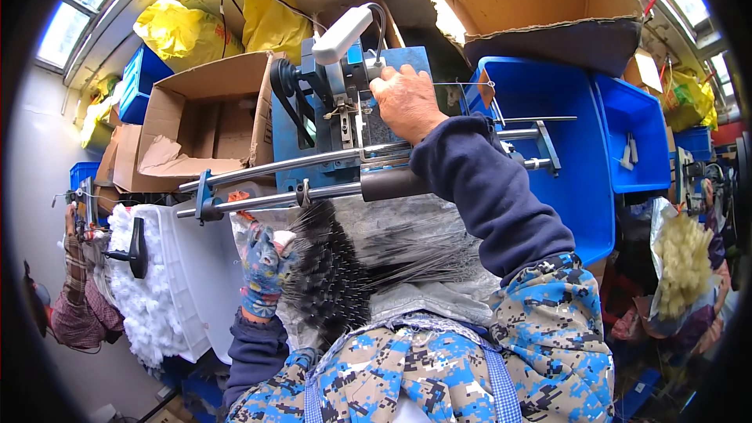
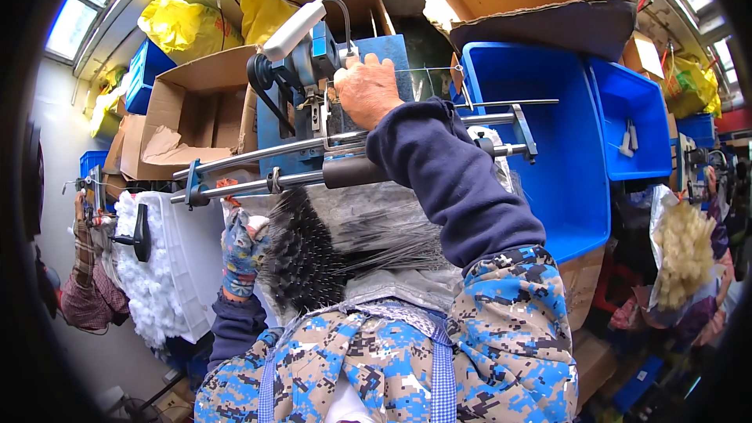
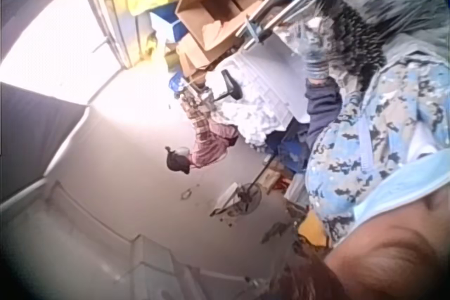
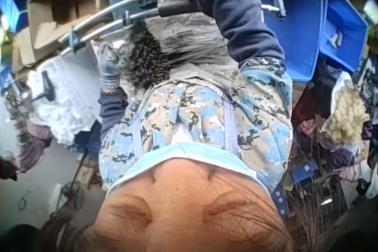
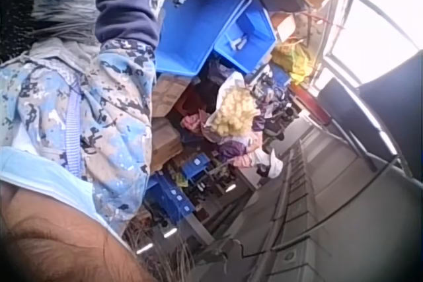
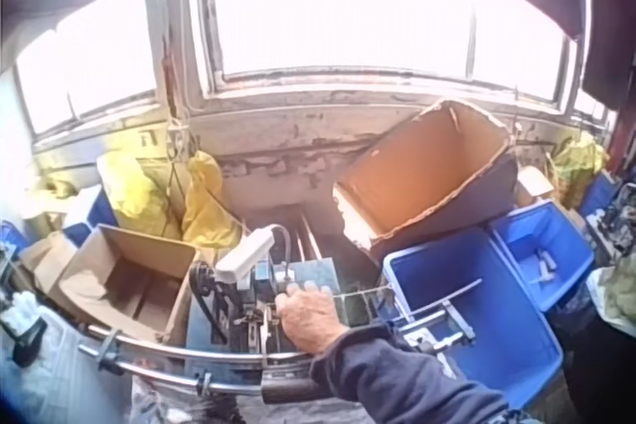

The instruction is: The person operates a blue industrial machine, repeatedly inserting a bundle of black bristles into a slot and pulling a lever to process them. The person wears patterned gloves and a camouflage jacket while working in a cluttered workshop environment.

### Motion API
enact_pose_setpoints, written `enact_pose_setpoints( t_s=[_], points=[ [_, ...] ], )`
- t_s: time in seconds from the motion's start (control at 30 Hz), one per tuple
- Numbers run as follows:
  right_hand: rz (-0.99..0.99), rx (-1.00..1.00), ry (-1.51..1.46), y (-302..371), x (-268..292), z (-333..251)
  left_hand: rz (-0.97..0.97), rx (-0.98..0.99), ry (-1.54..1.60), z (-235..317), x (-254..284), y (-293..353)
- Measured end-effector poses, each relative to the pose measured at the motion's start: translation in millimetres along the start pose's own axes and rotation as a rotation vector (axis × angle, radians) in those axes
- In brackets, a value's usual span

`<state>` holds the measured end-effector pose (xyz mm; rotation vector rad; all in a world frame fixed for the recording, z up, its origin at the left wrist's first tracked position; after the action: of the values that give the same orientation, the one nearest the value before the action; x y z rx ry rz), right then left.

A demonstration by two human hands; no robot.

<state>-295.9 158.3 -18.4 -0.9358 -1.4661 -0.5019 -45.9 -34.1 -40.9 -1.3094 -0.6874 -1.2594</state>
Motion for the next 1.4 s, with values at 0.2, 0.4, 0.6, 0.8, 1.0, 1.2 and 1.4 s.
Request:
enact_pose_setpoints(
  t_s=[0.2,0.4,0.6,0.8,1.0,1.2,1.4],
  points=[
    [0.008,0.016,-0.016,0.2,-0.1,-0.8,-0.021,-0.077,0.012,26.9,1.2,-12.3],
    [0.026,0.04,-0.146,-3.7,-9.0,1.9,0.01,-0.132,0.023,29.8,1.9,-8.0],
    [-0.164,-0.12,-0.143,-4.0,-15.0,12.6,-0.048,-0.161,0.035,38.4,7.0,-18.9],
    [0.042,-0.071,-0.032,43.4,11.6,16.8,-0.039,-0.021,0.061,31.5,24.3,-20.3],
    [-0.078,-0.168,-0.095,48.3,11.8,14.0,0.074,-0.135,0.213,65.3,25.3,-60.2],
    [-0.006,-0.109,-0.133,38.5,2.3,-12.1,0.001,0.014,0.121,33.2,24.5,-27.7],
    [-0.017,-0.082,-0.213,20.7,-7.3,-46.6,0.014,-0.039,0.105,46.2,34.5,-39.0]
  ],
)
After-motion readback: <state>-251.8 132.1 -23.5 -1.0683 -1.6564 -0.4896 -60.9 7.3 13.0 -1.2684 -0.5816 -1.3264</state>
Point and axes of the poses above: each hand's wrist, its own y-axis away from the middle knuckle, its own x-axis out of the back of the hand, z = x × y, the point moved 8 cm from there along -y, towards the middle knuckle, and after that the axes turned 2 degrees about -z, right-handed, at the moved point
